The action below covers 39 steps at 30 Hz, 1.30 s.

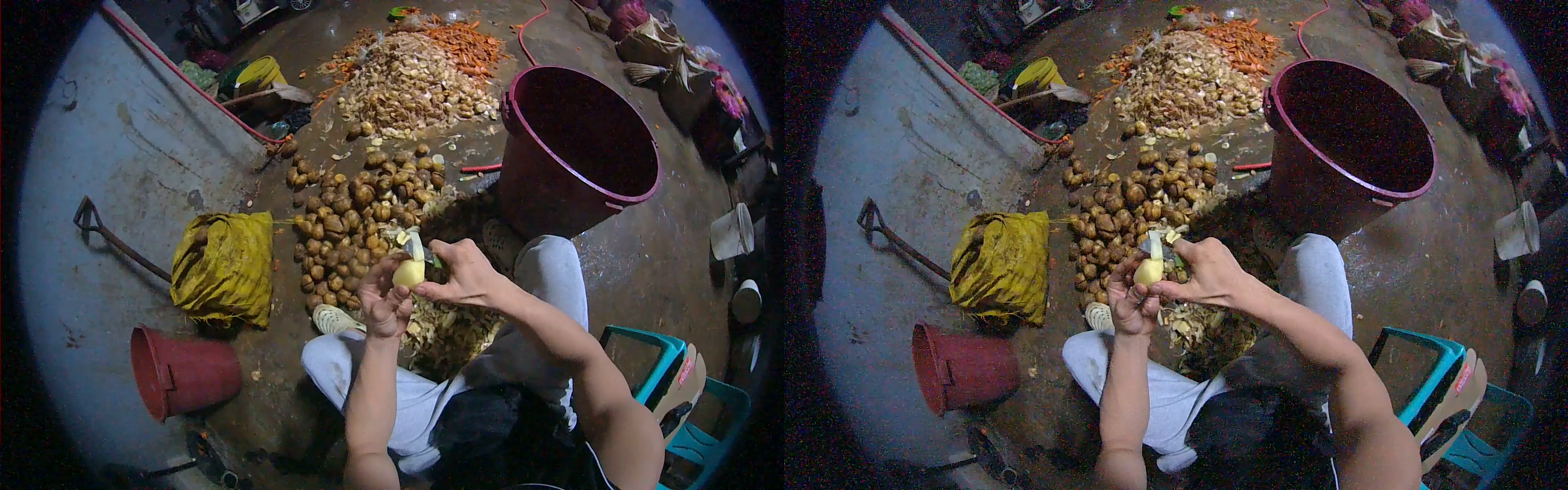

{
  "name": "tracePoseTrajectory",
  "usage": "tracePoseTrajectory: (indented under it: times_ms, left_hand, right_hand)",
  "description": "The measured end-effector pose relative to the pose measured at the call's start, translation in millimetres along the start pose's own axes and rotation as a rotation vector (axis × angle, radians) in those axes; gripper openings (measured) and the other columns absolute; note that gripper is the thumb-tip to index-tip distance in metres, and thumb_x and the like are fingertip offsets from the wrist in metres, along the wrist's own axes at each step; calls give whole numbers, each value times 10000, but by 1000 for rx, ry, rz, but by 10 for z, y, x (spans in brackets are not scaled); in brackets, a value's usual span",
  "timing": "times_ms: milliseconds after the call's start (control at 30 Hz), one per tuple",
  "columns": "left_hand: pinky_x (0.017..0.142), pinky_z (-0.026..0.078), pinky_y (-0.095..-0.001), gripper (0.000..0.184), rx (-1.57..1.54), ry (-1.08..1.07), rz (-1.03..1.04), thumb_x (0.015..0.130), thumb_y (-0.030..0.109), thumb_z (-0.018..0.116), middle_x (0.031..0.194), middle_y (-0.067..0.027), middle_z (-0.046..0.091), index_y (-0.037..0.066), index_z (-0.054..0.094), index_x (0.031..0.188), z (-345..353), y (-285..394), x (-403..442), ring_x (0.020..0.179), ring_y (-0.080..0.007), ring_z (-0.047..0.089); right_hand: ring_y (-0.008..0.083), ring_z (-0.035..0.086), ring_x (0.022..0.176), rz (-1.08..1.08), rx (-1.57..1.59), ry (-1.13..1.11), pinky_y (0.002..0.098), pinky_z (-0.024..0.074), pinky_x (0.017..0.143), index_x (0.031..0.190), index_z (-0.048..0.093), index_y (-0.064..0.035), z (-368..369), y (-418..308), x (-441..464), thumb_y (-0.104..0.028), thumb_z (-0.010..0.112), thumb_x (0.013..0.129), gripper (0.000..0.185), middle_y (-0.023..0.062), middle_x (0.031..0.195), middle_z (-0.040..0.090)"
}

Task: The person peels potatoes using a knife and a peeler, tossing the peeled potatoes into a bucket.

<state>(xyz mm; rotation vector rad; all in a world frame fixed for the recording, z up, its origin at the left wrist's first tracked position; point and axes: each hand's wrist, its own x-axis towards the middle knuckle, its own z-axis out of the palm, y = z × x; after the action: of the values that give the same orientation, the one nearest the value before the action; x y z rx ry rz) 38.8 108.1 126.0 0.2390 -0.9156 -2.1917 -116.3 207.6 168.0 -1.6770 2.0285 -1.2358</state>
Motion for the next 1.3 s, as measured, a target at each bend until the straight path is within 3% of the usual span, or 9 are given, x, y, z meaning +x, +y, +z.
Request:
tracePoseTrajectory:
  times_ms: [33,67,233,333,567,633,867,1133,1300]
  left_hand:
    - [498,435,-149,422,10,-5,2,725,32,791,1180,-114,611,47,636,1118,5,7,4,886,-130,620]
    - [498,435,-149,422,10,-6,2,725,32,791,1180,-114,611,47,636,1118,-13,3,1,886,-130,620]
    - [735,516,-239,415,27,60,-11,725,37,792,1168,-112,616,39,640,1110,-41,-25,-11,962,-196,629]
    - [877,522,-319,392,70,7,127,745,59,782,1151,-120,615,34,630,1106,-1,-43,36,997,-242,634]
    - [823,578,-346,425,-273,193,-146,930,306,594,1086,-173,628,8,518,1223,-67,-35,66,959,-315,653]
    - [799,585,-339,425,-274,195,-169,944,314,567,1083,-181,627,7,513,1232,-50,-6,80,940,-320,659]
    - [771,592,-338,415,-127,113,-182,990,305,468,1095,-184,619,22,481,1293,117,88,103,911,-311,669]
    - [749,562,-322,396,103,178,-182,1011,262,429,1136,-171,611,37,434,1336,163,66,99,928,-292,672]
    - [746,563,-322,381,150,144,-240,1010,244,433,1148,-170,610,29,433,1325,160,111,85,943,-301,672]
  right_hand:
    - [388,552,478,4,1,-6,438,443,479,673,530,1,-3,-6,0,-618,698,709,642,192,486,478]
    - [388,552,478,4,1,-6,438,443,479,673,530,1,1,-7,-5,-618,698,709,642,192,486,478]
    - [391,526,512,40,14,-48,425,409,477,739,534,-25,-2,-109,-36,-481,656,799,476,192,540,480]
    - [395,567,506,0,-71,-35,453,447,478,722,564,-44,64,-133,-57,-530,577,853,504,176,502,512]
    - [333,499,453,182,233,53,419,414,474,768,589,11,76,51,21,-435,514,932,481,195,511,468]
    - [217,385,468,360,376,23,395,378,485,710,525,52,46,17,29,-388,434,989,529,153,498,395]
    - [200,385,475,374,349,13,402,361,481,679,492,60,132,231,49,-386,386,1004,562,154,505,432]
    - [389,591,539,98,-24,-131,448,462,531,747,572,-6,43,123,44,-629,645,762,627,198,521,520]
    - [383,586,532,73,-74,-78,458,464,527,752,567,-14,57,123,47,-686,677,683,684,185,514,520]
